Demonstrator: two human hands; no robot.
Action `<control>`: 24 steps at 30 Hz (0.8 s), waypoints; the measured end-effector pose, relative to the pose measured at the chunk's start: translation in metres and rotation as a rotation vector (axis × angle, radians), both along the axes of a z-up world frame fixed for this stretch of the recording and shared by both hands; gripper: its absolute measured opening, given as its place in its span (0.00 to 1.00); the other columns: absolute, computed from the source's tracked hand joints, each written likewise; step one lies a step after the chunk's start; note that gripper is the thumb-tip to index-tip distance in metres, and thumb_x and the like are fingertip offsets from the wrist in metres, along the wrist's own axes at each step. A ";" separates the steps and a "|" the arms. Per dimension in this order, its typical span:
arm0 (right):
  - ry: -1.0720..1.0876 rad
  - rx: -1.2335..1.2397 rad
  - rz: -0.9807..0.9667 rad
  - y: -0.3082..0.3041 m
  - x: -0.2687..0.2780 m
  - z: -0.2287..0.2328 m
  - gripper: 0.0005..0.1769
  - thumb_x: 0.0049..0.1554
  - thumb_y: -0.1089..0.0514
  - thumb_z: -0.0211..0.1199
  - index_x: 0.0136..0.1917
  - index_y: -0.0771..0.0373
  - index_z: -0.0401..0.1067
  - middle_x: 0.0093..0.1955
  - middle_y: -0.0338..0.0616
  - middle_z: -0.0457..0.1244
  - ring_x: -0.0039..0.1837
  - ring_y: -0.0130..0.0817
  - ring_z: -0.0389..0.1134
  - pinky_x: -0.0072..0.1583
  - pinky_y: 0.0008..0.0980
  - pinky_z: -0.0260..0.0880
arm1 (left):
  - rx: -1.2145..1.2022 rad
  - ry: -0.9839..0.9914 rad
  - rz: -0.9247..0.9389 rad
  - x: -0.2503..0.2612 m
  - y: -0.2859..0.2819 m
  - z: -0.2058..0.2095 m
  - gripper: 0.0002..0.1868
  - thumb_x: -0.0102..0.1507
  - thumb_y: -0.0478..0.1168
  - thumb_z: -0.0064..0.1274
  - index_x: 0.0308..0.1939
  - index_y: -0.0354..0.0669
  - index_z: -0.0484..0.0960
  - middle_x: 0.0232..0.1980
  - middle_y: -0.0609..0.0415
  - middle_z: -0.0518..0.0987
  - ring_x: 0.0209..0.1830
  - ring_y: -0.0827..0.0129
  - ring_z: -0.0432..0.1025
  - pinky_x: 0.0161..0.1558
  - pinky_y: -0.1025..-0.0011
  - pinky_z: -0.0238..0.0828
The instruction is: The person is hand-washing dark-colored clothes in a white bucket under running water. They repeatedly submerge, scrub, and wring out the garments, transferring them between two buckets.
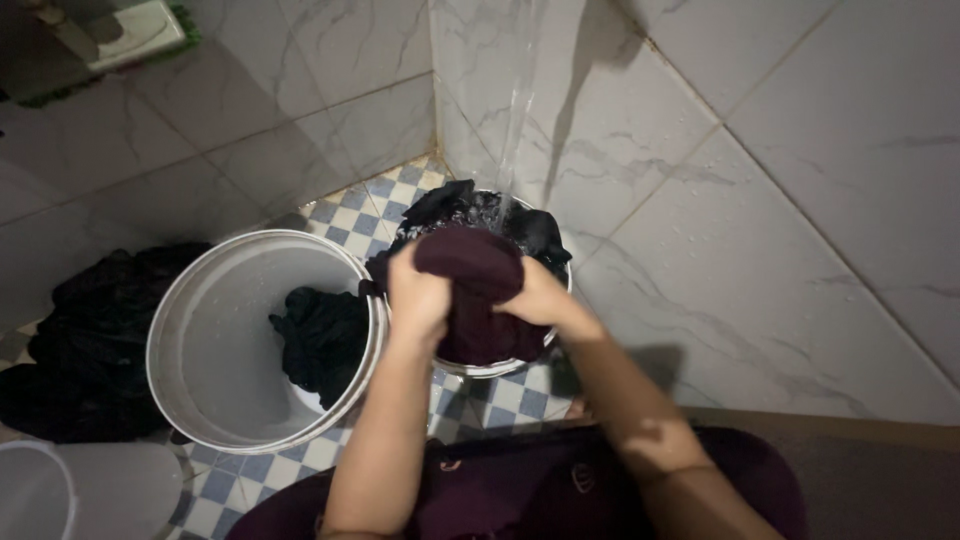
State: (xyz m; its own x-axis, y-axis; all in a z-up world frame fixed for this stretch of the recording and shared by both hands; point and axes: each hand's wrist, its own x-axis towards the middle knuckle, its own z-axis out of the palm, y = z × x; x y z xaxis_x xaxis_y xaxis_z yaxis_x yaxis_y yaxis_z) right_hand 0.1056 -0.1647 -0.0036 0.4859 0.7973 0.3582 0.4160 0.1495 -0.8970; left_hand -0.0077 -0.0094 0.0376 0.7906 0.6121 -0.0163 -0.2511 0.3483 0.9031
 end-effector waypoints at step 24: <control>-0.190 -0.015 -0.525 0.005 0.026 -0.026 0.24 0.44 0.65 0.75 0.53 0.64 0.70 0.51 0.42 0.63 0.54 0.31 0.65 0.56 0.31 0.68 | -0.669 -0.457 -0.669 0.013 0.017 -0.074 0.28 0.56 0.30 0.57 0.61 0.25 0.76 0.59 0.39 0.80 0.59 0.50 0.76 0.65 0.57 0.71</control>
State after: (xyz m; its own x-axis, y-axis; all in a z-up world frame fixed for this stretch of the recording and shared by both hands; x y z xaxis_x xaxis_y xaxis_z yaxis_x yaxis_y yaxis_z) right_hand 0.1317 -0.1594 -0.0292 0.7472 0.4711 0.4688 0.5859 -0.1340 -0.7992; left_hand 0.0050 0.0078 -0.0361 0.9804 0.0249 0.1953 -0.0920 0.9348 0.3429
